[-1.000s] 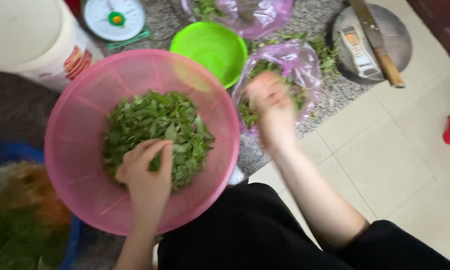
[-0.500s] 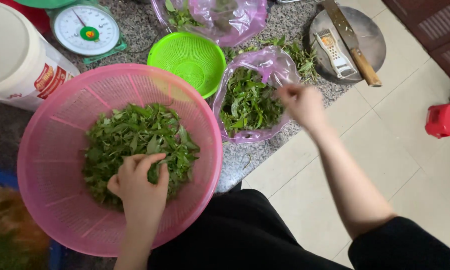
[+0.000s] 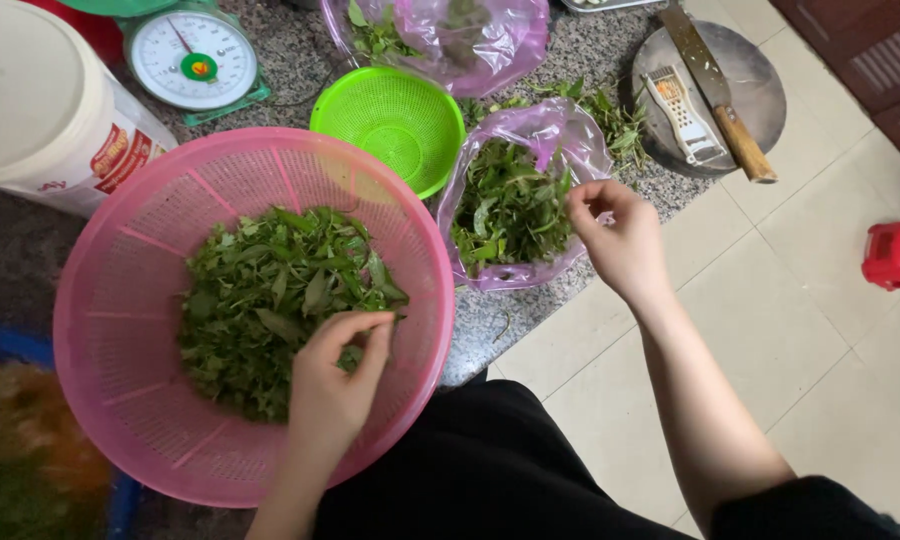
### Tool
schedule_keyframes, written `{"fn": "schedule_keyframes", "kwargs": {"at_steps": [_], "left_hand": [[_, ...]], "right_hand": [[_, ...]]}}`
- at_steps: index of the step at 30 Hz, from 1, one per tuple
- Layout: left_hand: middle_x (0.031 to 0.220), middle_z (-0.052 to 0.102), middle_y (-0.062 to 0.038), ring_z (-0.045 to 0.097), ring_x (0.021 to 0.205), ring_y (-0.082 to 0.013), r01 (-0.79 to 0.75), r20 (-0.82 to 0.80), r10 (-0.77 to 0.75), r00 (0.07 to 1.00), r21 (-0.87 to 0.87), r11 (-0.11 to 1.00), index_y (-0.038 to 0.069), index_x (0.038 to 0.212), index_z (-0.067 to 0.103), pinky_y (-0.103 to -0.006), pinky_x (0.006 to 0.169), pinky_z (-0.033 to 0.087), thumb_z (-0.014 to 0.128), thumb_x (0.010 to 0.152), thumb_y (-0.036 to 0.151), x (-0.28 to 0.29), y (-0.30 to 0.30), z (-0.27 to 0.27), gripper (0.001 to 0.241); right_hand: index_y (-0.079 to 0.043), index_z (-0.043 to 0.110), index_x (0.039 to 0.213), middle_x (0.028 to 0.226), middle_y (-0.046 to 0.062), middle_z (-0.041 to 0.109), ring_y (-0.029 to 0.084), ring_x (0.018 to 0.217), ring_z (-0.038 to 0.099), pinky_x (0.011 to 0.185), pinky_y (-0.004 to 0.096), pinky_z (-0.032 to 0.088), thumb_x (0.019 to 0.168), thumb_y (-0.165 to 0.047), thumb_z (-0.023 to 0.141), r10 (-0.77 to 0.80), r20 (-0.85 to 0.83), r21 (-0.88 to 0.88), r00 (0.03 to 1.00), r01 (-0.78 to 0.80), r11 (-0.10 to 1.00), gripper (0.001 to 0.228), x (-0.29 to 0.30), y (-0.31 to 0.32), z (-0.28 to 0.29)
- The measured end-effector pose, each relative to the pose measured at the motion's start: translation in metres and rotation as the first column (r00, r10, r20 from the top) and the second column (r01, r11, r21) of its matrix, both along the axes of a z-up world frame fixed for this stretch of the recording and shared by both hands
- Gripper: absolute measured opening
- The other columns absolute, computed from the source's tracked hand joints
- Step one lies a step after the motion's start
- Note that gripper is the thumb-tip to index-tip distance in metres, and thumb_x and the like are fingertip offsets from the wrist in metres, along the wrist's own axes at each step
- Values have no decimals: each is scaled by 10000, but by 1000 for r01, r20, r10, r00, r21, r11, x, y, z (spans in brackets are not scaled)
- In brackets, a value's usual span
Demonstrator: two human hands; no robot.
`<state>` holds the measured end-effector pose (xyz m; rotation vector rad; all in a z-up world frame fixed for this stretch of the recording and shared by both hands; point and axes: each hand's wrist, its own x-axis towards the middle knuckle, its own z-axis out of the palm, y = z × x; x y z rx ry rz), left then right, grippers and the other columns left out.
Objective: Pick leaves from their stems and place them into a pink basket.
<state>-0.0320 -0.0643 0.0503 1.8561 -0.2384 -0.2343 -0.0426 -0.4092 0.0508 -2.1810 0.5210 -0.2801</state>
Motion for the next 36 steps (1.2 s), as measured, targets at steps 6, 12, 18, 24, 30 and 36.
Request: {"fn": "schedule_keyframes", "kwargs": {"at_steps": [6,12,18,24,30,36], "left_hand": [[1071,800,-70,727,959,-108,1,-38,-10,999,-231,973,1,1134,751,-254,870,556,634,1008,133,7,-29,23,216],[1028,653,-25,589,914,-67,-172,-314,-72,947,-683,710,-55,1257,719,-215,791,470,681,1058,128,14,-31,-11,273],[974,750,-16,653,862,-59,-295,-323,159,933,-430,853,-33,1124,737,-210,752,510,683,984,127,17,-3,-7,219],[937,668,2,530,823,-81,-326,-461,49,886,-545,772,-28,1209,769,-227,728,415,708,1027,144,9,7,-40,258],[907,710,52,586,788,-16,-223,-414,15,910,-459,860,-14,1108,759,-195,682,450,725,951,156,8,11,-31,234],[768,644,24,481,655,-49,-223,-234,164,958,-254,941,17,1059,811,-232,580,375,772,913,127,9,18,-43,187]], "right_hand": [[-38,690,1028,903,-44,665,46,828,589,753,217,487,990,-97,676,61,208,351,976,-133,927,71,-3,63,15],[-48,691,965,902,-18,674,76,825,613,767,228,490,918,-37,727,327,322,121,888,-381,917,60,-2,145,12],[-19,623,1129,1008,11,636,99,916,587,857,265,503,903,-16,716,320,332,196,888,-396,897,244,3,169,19],[-28,665,1176,1012,30,637,126,918,604,874,274,505,954,-37,694,400,335,151,853,-468,871,223,13,174,24],[-50,757,1076,870,60,605,196,859,585,794,342,447,860,-168,800,618,323,-264,717,-559,786,249,29,186,52],[-49,789,960,795,-20,683,69,716,590,648,259,471,893,-180,810,593,123,171,795,-606,777,148,43,176,19]]}}
